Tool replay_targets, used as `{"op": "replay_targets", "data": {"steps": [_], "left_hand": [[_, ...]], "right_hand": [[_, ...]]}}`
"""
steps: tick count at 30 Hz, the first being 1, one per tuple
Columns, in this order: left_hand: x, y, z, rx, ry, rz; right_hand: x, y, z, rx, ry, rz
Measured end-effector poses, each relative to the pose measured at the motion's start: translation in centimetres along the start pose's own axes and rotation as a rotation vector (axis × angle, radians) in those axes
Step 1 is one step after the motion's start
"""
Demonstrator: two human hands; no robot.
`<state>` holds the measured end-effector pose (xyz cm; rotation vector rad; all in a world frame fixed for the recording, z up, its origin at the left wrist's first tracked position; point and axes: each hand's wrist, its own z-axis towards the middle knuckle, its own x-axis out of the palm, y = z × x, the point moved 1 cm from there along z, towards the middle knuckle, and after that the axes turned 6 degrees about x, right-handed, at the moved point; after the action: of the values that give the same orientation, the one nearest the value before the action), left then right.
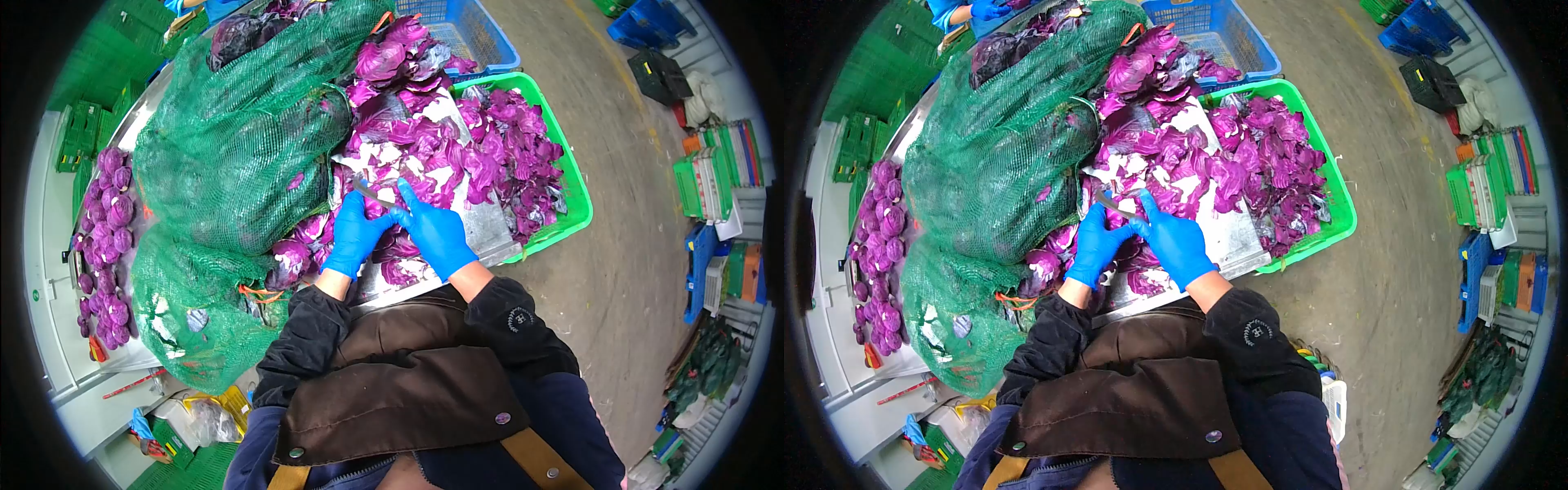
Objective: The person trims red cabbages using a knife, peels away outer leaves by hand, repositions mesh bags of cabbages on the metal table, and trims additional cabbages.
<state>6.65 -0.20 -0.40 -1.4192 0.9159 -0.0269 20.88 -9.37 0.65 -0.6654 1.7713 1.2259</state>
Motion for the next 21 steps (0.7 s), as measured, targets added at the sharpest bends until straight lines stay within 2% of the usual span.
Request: {"op": "replay_targets", "data": {"steps": [1, 3, 4, 5, 7, 8, 9, 11, 12, 13, 15, 17, 18, 19, 21], "left_hand": [[0.0, -0.3, -0.1, -0.045, 0.026, -0.018], [1.0, 0.7, -1.5, 0.143, -0.048, 0.073], [1.5, 1.1, -2.5, 0.329, -0.084, 0.189], [1.5, 0.9, -3.0, 0.378, -0.105, 0.202], [0.8, 1.5, -2.3, 0.280, -0.122, -0.085], [0.1, 1.4, -2.2, 0.216, -0.098, -0.131], [-0.5, 1.2, -2.2, 0.194, -0.090, -0.165], [-1.5, 0.3, -2.8, 0.261, -0.132, -0.304], [-2.2, 0.0, -3.2, 0.276, -0.157, -0.363], [-2.8, -0.7, -3.2, 0.298, -0.185, -0.424], [-3.6, -2.4, -3.3, 0.290, -0.210, -0.563], [-3.8, -2.7, -3.0, 0.344, -0.237, -0.433], [-3.7, -2.7, -2.9, 0.346, -0.238, -0.435], [-3.7, -2.9, -2.8, 0.371, -0.253, -0.401], [-3.8, -2.9, -2.7, 0.399, -0.270, -0.363]], "right_hand": [[0.0, -0.1, 0.4, -0.008, -0.014, 0.016], [0.9, -2.1, 2.5, 0.086, -0.208, 0.371], [0.1, -3.0, 5.1, 0.370, 0.045, 0.227], [-2.6, -2.2, 5.4, 0.563, 0.226, 0.475], [-1.3, -3.0, 5.7, 0.348, 0.166, 0.488], [0.1, -2.8, 5.2, 0.245, -0.030, 0.497], [1.4, -3.0, 5.2, 0.214, -0.094, 0.552], [3.1, -5.1, 6.7, 0.240, -0.146, 0.388], [1.8, -5.4, 6.5, 0.184, -0.237, 0.309], [1.8, -6.2, 6.7, 0.442, -0.178, 0.693], [-0.1, -5.4, 5.6, 0.477, -0.223, 0.944], [-2.7, -1.4, 3.4, 0.276, -0.061, 0.910], [-3.4, 0.5, 2.4, 0.378, 0.089, 0.816], [-2.9, 1.6, 1.7, 0.254, 0.078, 0.976], [-3.6, 3.3, 1.1, 0.247, 0.122, 0.955]]}}
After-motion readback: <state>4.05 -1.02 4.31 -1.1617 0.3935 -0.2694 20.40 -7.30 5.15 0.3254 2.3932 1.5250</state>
